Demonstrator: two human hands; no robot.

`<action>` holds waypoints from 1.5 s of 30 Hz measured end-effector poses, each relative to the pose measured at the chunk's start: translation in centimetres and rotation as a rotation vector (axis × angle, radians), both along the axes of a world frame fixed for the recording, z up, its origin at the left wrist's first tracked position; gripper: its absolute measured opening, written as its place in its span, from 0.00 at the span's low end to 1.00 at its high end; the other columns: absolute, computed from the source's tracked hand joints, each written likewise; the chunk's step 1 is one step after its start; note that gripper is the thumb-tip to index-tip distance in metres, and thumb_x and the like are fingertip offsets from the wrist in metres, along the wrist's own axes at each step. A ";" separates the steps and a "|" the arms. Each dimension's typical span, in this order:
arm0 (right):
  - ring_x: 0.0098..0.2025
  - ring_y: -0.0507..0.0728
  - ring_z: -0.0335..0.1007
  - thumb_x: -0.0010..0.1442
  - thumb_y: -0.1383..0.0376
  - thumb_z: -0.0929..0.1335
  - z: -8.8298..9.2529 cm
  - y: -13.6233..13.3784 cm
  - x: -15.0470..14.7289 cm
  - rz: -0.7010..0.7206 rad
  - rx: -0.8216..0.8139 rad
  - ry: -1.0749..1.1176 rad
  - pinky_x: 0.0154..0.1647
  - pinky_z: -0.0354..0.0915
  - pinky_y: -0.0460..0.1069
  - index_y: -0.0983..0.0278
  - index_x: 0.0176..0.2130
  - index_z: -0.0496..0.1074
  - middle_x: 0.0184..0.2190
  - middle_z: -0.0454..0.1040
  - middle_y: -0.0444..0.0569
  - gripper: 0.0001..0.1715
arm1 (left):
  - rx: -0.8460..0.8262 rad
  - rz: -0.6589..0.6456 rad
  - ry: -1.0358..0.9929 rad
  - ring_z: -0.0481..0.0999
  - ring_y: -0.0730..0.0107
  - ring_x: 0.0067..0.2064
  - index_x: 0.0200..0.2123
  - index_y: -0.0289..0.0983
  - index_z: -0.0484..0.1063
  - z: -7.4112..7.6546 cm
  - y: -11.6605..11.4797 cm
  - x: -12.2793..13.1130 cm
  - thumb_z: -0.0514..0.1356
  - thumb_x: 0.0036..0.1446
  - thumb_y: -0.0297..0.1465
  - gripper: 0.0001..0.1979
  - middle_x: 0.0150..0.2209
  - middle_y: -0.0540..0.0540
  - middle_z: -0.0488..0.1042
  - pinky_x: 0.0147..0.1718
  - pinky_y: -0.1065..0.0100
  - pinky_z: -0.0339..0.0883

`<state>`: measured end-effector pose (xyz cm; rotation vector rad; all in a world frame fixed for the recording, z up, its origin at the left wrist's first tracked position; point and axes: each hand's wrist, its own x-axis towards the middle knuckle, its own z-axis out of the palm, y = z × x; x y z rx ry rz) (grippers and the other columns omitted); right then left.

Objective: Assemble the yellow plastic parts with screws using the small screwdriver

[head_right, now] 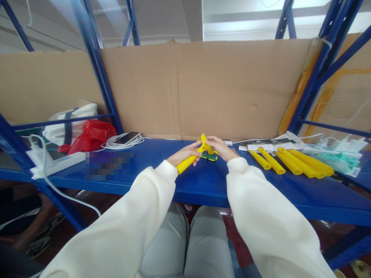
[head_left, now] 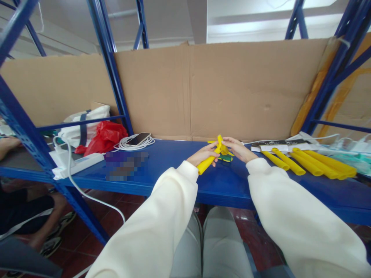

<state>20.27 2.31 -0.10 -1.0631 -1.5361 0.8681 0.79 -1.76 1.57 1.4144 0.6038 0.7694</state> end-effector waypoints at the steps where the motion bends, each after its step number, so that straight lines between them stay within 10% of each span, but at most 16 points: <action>1: 0.50 0.58 0.75 0.52 0.50 0.74 -0.1 0.1 -0.1 -0.019 0.015 -0.020 0.49 0.70 0.52 0.60 0.44 0.73 0.49 0.78 0.51 0.24 | -0.001 -0.001 -0.012 0.70 0.77 0.22 0.69 0.41 0.54 0.0 0.1 0.0 0.59 0.50 0.17 0.44 0.29 0.51 0.73 0.21 0.76 0.66; 9: 0.60 0.62 0.68 0.59 0.46 0.68 0.0 0.8 0.3 -0.252 0.127 -0.265 0.61 0.64 0.57 0.61 0.54 0.70 0.58 0.71 0.59 0.31 | -0.078 0.162 -0.081 0.68 0.78 0.21 0.69 0.40 0.54 0.3 0.2 0.1 0.57 0.52 0.16 0.41 0.32 0.50 0.73 0.20 0.76 0.66; 20: 0.35 0.60 0.76 0.37 0.57 0.79 -0.3 -1.0 3.7 -0.060 0.096 -0.845 0.41 0.70 0.51 0.59 0.28 0.77 0.29 0.78 0.45 0.17 | -0.263 0.502 -0.130 0.67 0.79 0.20 0.70 0.42 0.51 0.0 1.0 0.3 0.57 0.53 0.15 0.42 0.33 0.49 0.73 0.19 0.77 0.68; 45: 0.22 0.50 0.67 0.56 0.49 0.71 0.9 -1.0 3.7 -0.305 0.138 0.078 0.25 0.62 0.45 0.61 0.30 0.66 0.25 0.75 0.44 0.20 | -0.224 0.403 0.025 0.69 0.80 0.21 0.70 0.41 0.51 -1.0 1.9 -0.2 0.54 0.54 0.15 0.41 0.41 0.43 0.74 0.20 0.75 0.70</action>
